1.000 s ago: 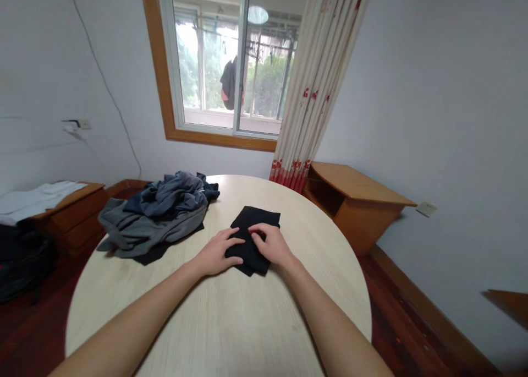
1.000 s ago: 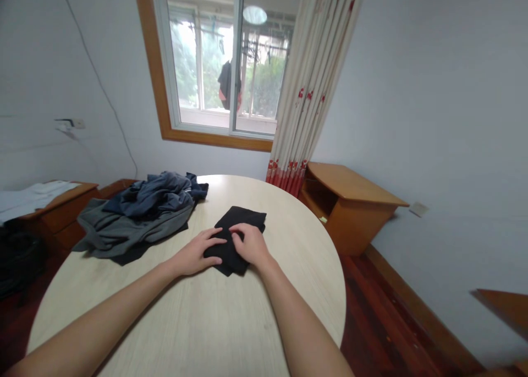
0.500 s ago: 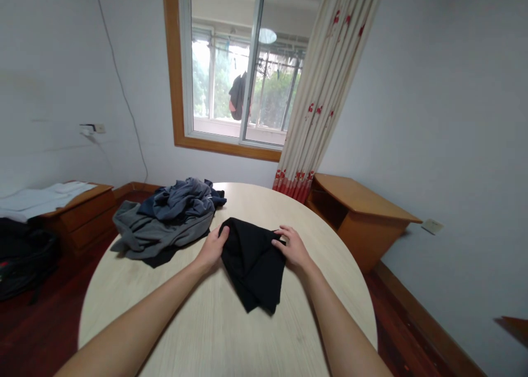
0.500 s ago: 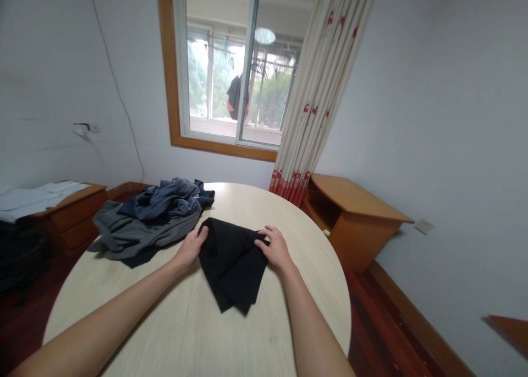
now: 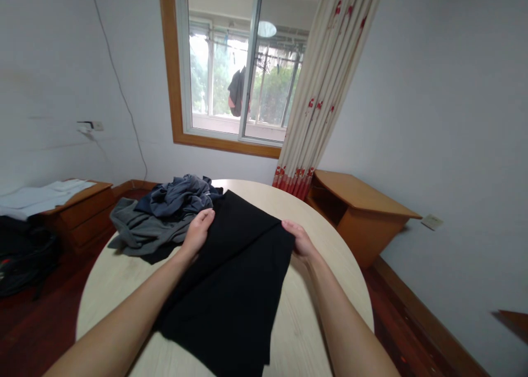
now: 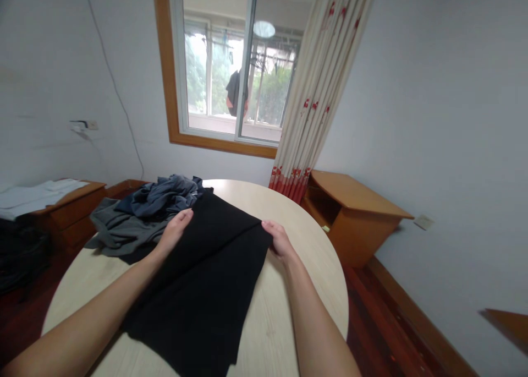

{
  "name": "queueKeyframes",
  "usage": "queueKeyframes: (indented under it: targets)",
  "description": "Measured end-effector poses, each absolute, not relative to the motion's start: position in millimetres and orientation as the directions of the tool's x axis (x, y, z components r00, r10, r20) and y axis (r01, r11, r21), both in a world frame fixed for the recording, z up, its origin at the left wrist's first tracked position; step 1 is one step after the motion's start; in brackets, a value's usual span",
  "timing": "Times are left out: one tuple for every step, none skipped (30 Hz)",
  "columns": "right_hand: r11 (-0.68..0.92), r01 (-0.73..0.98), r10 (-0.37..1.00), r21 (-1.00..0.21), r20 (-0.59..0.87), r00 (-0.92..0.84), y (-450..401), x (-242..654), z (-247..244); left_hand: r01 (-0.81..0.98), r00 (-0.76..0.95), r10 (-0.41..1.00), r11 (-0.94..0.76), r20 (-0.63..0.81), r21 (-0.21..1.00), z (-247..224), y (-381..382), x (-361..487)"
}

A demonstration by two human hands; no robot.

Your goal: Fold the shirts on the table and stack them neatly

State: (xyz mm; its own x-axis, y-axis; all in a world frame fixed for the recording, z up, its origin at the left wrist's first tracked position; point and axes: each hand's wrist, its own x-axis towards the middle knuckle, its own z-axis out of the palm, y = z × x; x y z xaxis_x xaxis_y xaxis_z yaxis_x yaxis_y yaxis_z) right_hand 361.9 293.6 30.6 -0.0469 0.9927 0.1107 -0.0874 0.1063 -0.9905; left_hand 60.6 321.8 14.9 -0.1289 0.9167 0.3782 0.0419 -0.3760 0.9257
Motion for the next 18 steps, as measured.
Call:
queueKeyframes:
  targets:
    - [0.087, -0.035, 0.995, -0.996, 0.085, 0.053, 299.7, 366.2, 22.3, 0.054, -0.119, 0.916, -0.379, 0.383, 0.924, 13.9, 320.4, 60.3]
    - [0.06, 0.037, 0.987, -0.998, 0.065, 0.145, 305.9, 370.7, 13.3, 0.097, -0.096, 0.908, -0.398, 0.407, 0.912, 12.8, 318.9, 59.4]
    - [0.044, 0.108, 0.974, -0.993, 0.067, 0.217, 311.6, 375.3, 4.4, 0.171, -0.054, 0.891, -0.436, 0.451, 0.883, 11.9, 317.3, 58.1]
    - [0.037, 0.178, 0.96, -0.983, 0.085, 0.268, 316.6, 379.5, -3.5, 0.264, 0.015, 0.863, -0.49, 0.505, 0.831, 11.3, 315.8, 56.3]
    - [0.047, 0.249, 0.948, -0.967, 0.121, 0.294, 320.5, 383.1, -9.8, 0.356, 0.114, 0.826, -0.552, 0.552, 0.754, 11.0, 314.2, 54.3]
    - [0.071, 0.319, 0.94, -0.945, 0.17, 0.295, 323.1, 386.0, -14.3, 0.428, 0.239, 0.785, -0.613, 0.571, 0.664, 11.2, 312.5, 52.6]
    - [0.103, 0.392, 0.935, -0.914, 0.223, 0.276, 324.6, 387.9, -17.1, 0.472, 0.372, 0.745, -0.666, 0.554, 0.578, 11.7, 310.4, 51.4]
    - [0.14, 0.462, 0.931, -0.876, 0.275, 0.239, 325.1, 388.8, -18.5, 0.494, 0.496, 0.706, -0.708, 0.505, 0.505, 12.5, 307.9, 51.1]
    - [0.178, 0.525, 0.93, -0.832, 0.317, 0.188, 324.7, 388.9, -18.8, 0.504, 0.6, 0.67, -0.741, 0.436, 0.445, 13.5, 304.8, 51.8]
    - [0.211, 0.573, 0.932, -0.792, 0.34, 0.128, 323.7, 388.3, -18.5, 0.511, 0.677, 0.64, -0.764, 0.363, 0.393, 14.7, 301.0, 53.7]
    - [0.235, 0.604, 0.936, -0.762, 0.344, 0.07, 322.6, 387.3, -18.0, 0.519, 0.728, 0.616, -0.781, 0.299, 0.347, 16.3, 296.7, 56.6]
    - [0.249, 0.624, 0.941, -0.74, 0.337, 0.023, 321.5, 386.0, -17.3, 0.525, 0.761, 0.599, -0.794, 0.249, 0.306, 18.1, 291.7, 60.3]
    - [0.255, 0.638, 0.946, -0.727, 0.324, -0.009, 320.6, 384.8, -16.8, 0.528, 0.783, 0.584, -0.806, 0.214, 0.268, 20.3, 286.4, 64.8]
    - [0.256, 0.647, 0.949, -0.718, 0.314, -0.028, 320.0, 383.6, -16.5, 0.523, 0.802, 0.566, -0.819, 0.19, 0.236, 22.8, 280.6, 69.6]
    - [0.256, 0.653, 0.951, -0.713, 0.307, -0.038, 319.7, 382.7, -16.3, 0.51, 0.82, 0.545, -0.834, 0.174, 0.209, 25.7, 274.6, 74.6]
    - [0.257, 0.656, 0.951, -0.71, 0.305, -0.042, 319.6, 381.9, -16.2, 0.492, 0.838, 0.521, -0.85, 0.161, 0.191, 28.8, 268.5, 79.7]
    - [0.262, 0.657, 0.951, -0.707, 0.306, -0.049, 319.8, 381.2, -16.2, 0.47, 0.856, 0.496, -0.865, 0.149, 0.179, 32.1, 262.3, 84.6]
    - [0.27, 0.656, 0.949, -0.705, 0.308, -0.059, 320.1, 380.5, -16.2, 0.445, 0.873, 0.469, -0.878, 0.136, 0.175, 35.3, 256.0, 89.3]
